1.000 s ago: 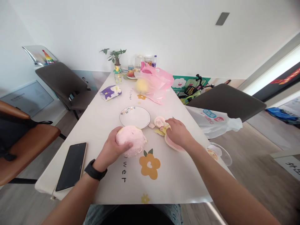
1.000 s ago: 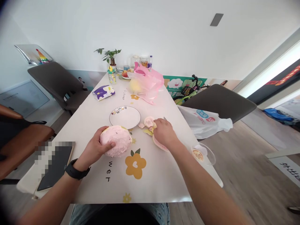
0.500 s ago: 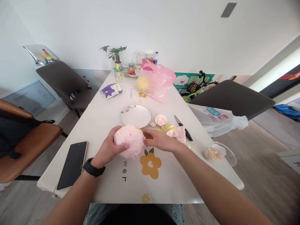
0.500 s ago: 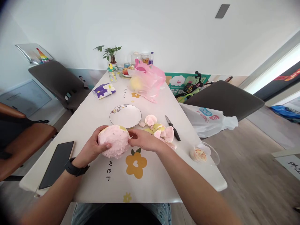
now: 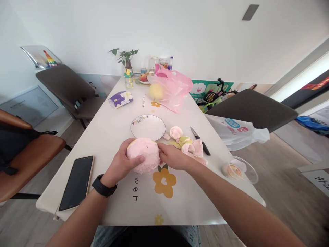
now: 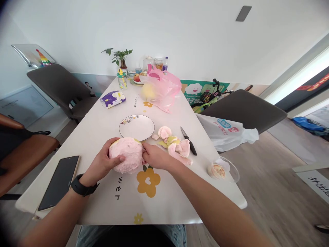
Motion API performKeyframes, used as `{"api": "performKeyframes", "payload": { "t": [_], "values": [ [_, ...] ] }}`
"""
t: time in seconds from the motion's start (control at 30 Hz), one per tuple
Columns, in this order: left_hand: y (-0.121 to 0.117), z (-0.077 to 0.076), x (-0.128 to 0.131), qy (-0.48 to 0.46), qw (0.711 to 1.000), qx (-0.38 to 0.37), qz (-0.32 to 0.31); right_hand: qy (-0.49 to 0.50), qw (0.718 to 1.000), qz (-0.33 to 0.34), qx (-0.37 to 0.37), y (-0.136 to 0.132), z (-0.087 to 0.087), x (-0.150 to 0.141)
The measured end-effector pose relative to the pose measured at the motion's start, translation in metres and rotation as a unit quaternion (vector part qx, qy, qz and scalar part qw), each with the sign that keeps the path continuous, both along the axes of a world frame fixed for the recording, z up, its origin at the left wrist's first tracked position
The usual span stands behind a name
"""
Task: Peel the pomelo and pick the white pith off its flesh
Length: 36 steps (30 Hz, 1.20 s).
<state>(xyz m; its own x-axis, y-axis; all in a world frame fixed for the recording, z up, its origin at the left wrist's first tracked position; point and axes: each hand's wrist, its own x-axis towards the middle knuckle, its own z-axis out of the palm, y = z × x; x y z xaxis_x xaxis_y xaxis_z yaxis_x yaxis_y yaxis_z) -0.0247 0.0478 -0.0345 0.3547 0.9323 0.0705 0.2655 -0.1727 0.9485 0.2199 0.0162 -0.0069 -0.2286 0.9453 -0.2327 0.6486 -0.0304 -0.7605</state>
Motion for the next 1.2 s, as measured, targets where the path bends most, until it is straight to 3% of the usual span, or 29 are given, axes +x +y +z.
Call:
{"api": "performKeyframes", "payload": {
  "t": [0.17, 0.33, 0.6, 0.77, 0.93, 1.03, 1.13, 1.2],
  "values": [
    [0.0, -0.001, -0.006, -0.016, 1.0, -0.008, -0.011, 0.036, 0.998, 0.037, -0.024, 0.006, 0.002, 0.001],
    [-0.007, -0.004, -0.002, -0.021, 1.0, 0.005, 0.022, 0.024, 0.999, -0.027, 0.024, 0.009, -0.007, -0.006],
    [-0.008, -0.002, 0.011, 0.003, 0.998, 0.03, 0.046, 0.223, 0.966, -0.118, -0.059, 0.012, -0.029, -0.01],
    [-0.01, -0.005, 0.008, 0.01, 0.998, 0.05, 0.039, 0.225, 0.967, -0.112, -0.049, 0.001, -0.031, -0.008],
    [-0.011, -0.011, -0.004, -0.048, 0.997, 0.056, -0.026, 0.139, 0.988, -0.067, -0.033, -0.013, -0.012, -0.004],
    [-0.01, -0.01, -0.005, -0.038, 0.996, 0.07, -0.049, 0.059, 0.995, -0.077, 0.032, -0.016, 0.002, -0.006],
    [-0.011, -0.001, -0.002, 0.012, 0.995, 0.068, -0.076, -0.114, 0.981, -0.073, 0.135, -0.019, 0.017, -0.011],
    [-0.013, 0.01, 0.002, 0.058, 0.991, 0.081, -0.095, -0.232, 0.959, -0.045, 0.157, -0.024, 0.026, -0.016]
  ]
}}
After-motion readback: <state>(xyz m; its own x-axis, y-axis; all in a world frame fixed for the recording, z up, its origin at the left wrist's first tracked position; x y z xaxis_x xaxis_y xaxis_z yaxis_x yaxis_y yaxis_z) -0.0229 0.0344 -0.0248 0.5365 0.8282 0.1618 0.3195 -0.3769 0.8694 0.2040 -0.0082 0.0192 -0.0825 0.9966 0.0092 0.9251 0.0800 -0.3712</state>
